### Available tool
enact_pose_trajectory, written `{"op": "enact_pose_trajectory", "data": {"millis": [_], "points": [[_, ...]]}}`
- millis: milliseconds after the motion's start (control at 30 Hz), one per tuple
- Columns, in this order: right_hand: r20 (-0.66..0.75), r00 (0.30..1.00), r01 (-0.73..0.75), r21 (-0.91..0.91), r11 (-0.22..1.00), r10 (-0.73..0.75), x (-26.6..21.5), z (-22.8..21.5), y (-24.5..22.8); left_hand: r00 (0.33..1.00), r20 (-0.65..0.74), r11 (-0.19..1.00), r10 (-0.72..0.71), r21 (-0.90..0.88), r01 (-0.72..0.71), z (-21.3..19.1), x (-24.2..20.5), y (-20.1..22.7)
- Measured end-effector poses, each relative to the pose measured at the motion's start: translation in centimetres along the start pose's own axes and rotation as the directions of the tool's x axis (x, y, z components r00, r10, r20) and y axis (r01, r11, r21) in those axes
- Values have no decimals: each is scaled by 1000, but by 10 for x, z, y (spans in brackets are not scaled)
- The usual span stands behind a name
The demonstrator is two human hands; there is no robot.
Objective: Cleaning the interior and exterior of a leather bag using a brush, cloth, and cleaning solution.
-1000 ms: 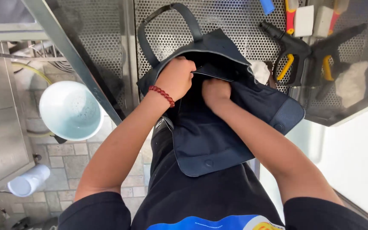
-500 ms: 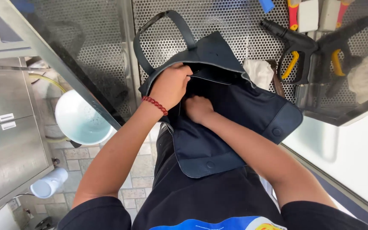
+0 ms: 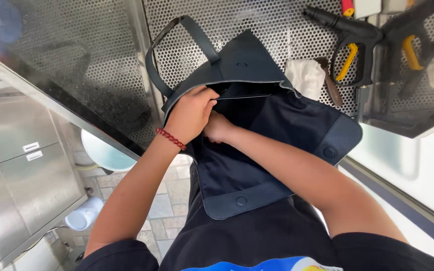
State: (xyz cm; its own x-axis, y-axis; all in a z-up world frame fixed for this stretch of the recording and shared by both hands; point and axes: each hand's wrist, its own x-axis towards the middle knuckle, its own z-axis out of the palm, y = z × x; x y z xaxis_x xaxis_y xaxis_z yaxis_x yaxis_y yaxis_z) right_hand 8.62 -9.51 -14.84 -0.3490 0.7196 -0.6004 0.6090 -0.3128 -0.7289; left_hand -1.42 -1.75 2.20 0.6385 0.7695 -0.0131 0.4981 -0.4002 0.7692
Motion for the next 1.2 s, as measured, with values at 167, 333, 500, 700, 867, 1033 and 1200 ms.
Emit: {"op": "enact_pose_trajectory", "data": {"millis": [167,333,500,700,867,1033,1200], "points": [[-17,990,137,33,990,-136,-89,-40,-52,1000,27,1000,-5,19,4,-10,-8,2],[58,995,-101,360,927,86,-57,-32,-55,1000,15,999,16,27,-17,-9,-5,0],[-166,958,274,293,916,-233,-98,-41,-67,1000,24,1000,0,20,-1,-13,-3,6],[-50,999,9,164,986,-1,-41,1,-35,998,49,999,38,16,-39,2,-7,-2],[-17,995,-89,-556,826,96,-132,-83,-75,998,-2,996,69,59,-68,9,-2,-15],[-335,940,-332,-854,401,64,-123,-122,-49,977,-176,992,121,63,-112,21,5,-3],[-198,963,-259,-865,429,182,-60,-66,0,981,-42,811,187,571,-130,45,26,-19]]}}
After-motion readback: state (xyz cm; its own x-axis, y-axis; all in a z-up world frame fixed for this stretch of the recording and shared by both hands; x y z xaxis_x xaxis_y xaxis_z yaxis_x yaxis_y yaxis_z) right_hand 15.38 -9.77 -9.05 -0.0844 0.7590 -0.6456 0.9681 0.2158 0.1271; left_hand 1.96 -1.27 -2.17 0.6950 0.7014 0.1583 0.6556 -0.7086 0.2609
